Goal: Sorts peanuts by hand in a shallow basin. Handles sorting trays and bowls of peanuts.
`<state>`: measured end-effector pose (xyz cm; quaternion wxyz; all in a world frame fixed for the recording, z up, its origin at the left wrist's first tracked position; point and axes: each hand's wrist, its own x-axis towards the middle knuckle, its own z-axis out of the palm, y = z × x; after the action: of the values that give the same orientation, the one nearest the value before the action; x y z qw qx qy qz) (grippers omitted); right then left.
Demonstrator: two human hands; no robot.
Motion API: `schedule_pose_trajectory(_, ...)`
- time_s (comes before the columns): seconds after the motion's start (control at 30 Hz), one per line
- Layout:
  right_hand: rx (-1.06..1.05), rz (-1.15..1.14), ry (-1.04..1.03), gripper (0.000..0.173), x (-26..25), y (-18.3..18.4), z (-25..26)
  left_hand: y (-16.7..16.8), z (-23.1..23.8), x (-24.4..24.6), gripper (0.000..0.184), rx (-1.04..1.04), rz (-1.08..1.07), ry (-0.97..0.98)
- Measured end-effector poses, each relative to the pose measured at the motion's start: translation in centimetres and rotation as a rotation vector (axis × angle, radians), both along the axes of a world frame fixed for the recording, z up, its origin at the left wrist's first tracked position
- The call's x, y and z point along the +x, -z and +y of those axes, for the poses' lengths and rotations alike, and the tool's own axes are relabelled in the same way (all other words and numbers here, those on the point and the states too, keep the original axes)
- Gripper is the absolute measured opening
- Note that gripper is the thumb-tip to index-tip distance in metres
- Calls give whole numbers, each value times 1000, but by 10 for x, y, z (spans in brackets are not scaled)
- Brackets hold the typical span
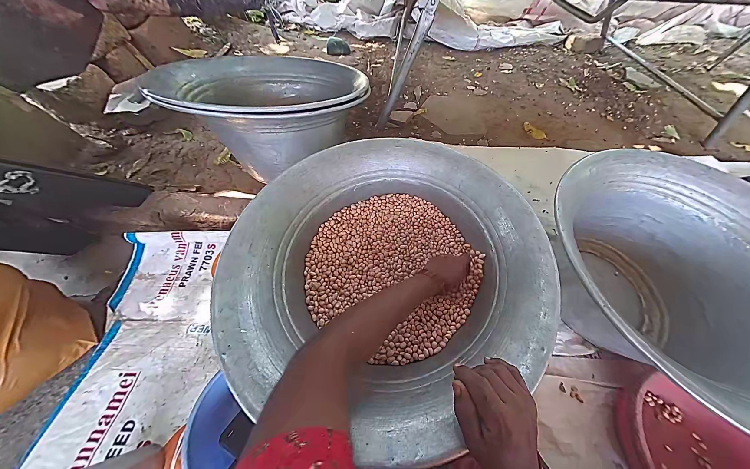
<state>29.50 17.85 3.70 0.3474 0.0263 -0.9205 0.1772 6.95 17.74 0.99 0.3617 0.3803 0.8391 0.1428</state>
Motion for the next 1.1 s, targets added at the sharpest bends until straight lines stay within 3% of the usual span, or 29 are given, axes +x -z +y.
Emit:
schedule_pose_trajectory(0.17,-20,19,4,34,0,2,0,-1,-98,48,35,-34,-94,449)
schedule_pose_trajectory(0.23,-19,22,7,34,0,2,-1,-8,-120,36,40,-25,-56,445)
schedule_pose_trajectory(0.33,-13,23,10,34,-1,1,-2,-24,-118,-14,49,14,36,-65)
schedule_pose_trajectory(0.4,-5,17,15,34,-1,0,-2,-13,-117,-60,48,93,152,-379)
schedule_pose_trajectory(0.5,-2,7,14,34,0,-1,-2,8,-124,-113,45,51,268,-631)
schedule_pose_trajectory(0.6,0,2,12,34,0,-1,-1,21,-114,-129,44,21,256,-746)
schedule_pose_trajectory(0.7,1,-1,6,34,0,-2,0,14,-74,-104,44,-19,206,-622)
schedule_pose_trajectory(0.8,-10,-7,-7,34,1,-1,0,0,-40,-39,43,-69,93,-241)
schedule_pose_trajectory(0.9,-12,-10,-7,34,1,-1,1,-6,-29,36,44,22,-6,80)
schedule_pose_trajectory(1.0,0,-3,3,35,1,0,0,-10,-34,56,48,32,-145,96)
schedule_pose_trajectory(1.1,3,2,-2,35,0,-1,0,-6,-44,40,47,70,-81,66)
